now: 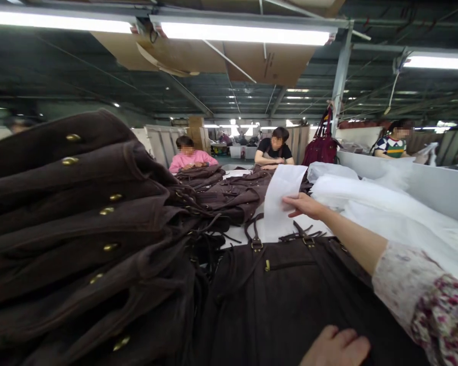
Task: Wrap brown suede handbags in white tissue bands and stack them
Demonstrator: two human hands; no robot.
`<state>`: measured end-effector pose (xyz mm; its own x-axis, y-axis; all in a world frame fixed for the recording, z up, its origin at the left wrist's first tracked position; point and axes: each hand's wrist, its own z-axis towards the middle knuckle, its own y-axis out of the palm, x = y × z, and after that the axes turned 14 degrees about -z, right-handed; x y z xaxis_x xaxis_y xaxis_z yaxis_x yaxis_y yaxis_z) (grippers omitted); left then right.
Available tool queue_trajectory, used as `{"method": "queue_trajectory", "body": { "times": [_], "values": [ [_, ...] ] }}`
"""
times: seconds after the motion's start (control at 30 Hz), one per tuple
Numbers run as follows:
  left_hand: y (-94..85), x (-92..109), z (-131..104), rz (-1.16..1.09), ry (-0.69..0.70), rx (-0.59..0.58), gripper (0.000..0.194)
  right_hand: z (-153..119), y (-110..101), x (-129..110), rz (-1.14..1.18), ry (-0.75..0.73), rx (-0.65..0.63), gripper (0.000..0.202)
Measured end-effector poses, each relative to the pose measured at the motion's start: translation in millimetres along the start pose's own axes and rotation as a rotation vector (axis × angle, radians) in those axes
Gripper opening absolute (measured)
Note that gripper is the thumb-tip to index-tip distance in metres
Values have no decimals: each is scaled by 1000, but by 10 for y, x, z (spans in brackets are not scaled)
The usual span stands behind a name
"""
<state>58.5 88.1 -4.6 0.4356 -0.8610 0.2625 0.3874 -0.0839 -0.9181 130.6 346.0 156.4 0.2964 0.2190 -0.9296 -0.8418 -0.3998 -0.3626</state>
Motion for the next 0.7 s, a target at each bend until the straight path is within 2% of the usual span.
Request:
{"method": "queue_trajectory", "body": {
  "times": [0.1, 0.2, 0.27, 0.33, 0.43, 0.5, 0.57, 0.63, 0.7],
  "values": [
    [-240, 127, -103, 14, 69, 0, 46, -694, 27, 15, -115, -84, -138, 35],
    [-428, 305, -157, 33, 20, -2, 56, -1425, 178, 198, -378, -289, -266, 34],
    [-458, 424, -152, 64, -32, 6, 58, -1837, 308, 394, -536, -413, -328, 32],
    [-435, 525, -137, 105, -44, 3, 47, -2144, 423, 587, -665, -459, -357, 36],
    [-403, 635, -146, 228, 52, 0, 24, -2394, 506, 784, -776, -463, -344, 46],
    [-420, 686, -178, 346, 142, 51, 24, -2455, 501, 849, -808, -486, -338, 48],
    [-456, 716, -216, 418, 147, 142, 30, -2475, 476, 885, -848, -513, -336, 46],
    [-491, 723, -247, 396, -26, 184, 33, -2484, 455, 906, -898, -526, -335, 45],
    [-514, 709, -273, 328, -254, 148, 25, -2499, 453, 907, -960, -531, -342, 48]
  ]
}}
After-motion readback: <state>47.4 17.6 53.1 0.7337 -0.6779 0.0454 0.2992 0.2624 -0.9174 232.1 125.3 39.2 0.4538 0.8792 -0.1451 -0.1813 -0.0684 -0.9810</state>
